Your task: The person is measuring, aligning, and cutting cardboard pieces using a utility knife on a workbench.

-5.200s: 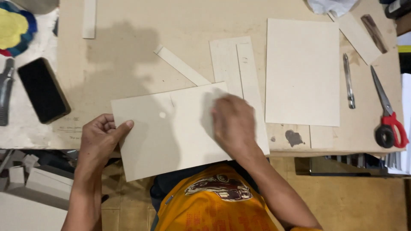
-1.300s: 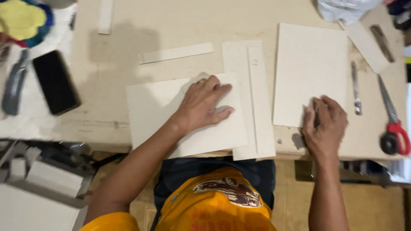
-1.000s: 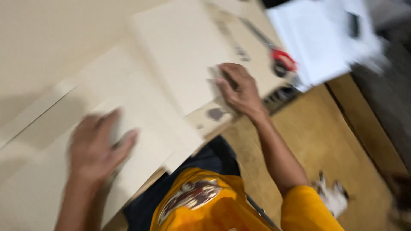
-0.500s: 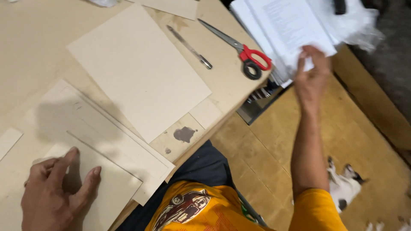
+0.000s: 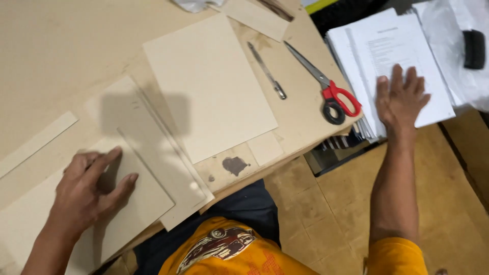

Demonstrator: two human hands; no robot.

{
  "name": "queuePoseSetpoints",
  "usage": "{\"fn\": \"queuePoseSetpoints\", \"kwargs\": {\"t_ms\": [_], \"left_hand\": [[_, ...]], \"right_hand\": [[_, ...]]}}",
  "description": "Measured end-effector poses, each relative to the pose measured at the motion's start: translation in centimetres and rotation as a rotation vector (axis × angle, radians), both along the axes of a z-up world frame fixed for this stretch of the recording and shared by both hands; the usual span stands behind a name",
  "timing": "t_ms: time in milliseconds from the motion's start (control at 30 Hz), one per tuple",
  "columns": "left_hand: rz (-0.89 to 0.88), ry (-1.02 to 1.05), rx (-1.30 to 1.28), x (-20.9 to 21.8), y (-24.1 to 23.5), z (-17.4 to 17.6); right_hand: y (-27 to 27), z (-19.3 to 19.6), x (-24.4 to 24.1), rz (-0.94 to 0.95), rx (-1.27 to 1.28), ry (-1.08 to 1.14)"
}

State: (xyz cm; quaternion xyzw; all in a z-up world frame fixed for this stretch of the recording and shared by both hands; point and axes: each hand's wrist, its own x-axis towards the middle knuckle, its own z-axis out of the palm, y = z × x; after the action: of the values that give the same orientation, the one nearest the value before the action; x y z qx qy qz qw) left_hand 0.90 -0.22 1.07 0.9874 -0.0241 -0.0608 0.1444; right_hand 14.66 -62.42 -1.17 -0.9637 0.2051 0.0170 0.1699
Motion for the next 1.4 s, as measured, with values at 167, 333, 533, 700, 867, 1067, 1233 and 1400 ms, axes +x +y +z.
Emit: {"fn": "queuePoseSetpoints", "kwargs": {"t_ms": [167,333,533,700,867,1067,1233,1400], "left_hand": [[-0.109,-0.140,-0.023,0.0,0.6,-0.6],[-0.087,-0.110,-0.038,-0.2,0.7,-0.8],[-0.103,-0.275,-0.069,0.2,0.3,-1.4],[-0.276,-0.656,-0.250,-0.5,1.5,-3.0],[-0.182,-0.602,-0.123,-1.2,1.9,-2.6],[-0.134,-0.311,-0.066,-0.8,1.8,-3.3],[-0.138,-0.361,-0.088,-0.8,2.0,-4.0],[-0.057,-0.756,-0.252,-0.1,1.5,-6.6]], "right_hand": [[-2.4,-2.7,1.1,0.130,-0.043,-0.274],[11.2,-0.1,0.8,0.549,0.037,-0.716],[25.7,2.2,3.6,0.961,-0.004,-0.289],[27.5,-2.8,6.4,0.919,-0.081,-0.118],[29.8,1.1,4.6,0.969,-0.072,-0.141],[28.8,1.3,4.0,1.507,-0.328,-0.887],[30.4,-3.1,7.7,1.100,-0.111,-0.378],[53.7,5.1,-4.5,1.344,0.423,-0.071]]}}
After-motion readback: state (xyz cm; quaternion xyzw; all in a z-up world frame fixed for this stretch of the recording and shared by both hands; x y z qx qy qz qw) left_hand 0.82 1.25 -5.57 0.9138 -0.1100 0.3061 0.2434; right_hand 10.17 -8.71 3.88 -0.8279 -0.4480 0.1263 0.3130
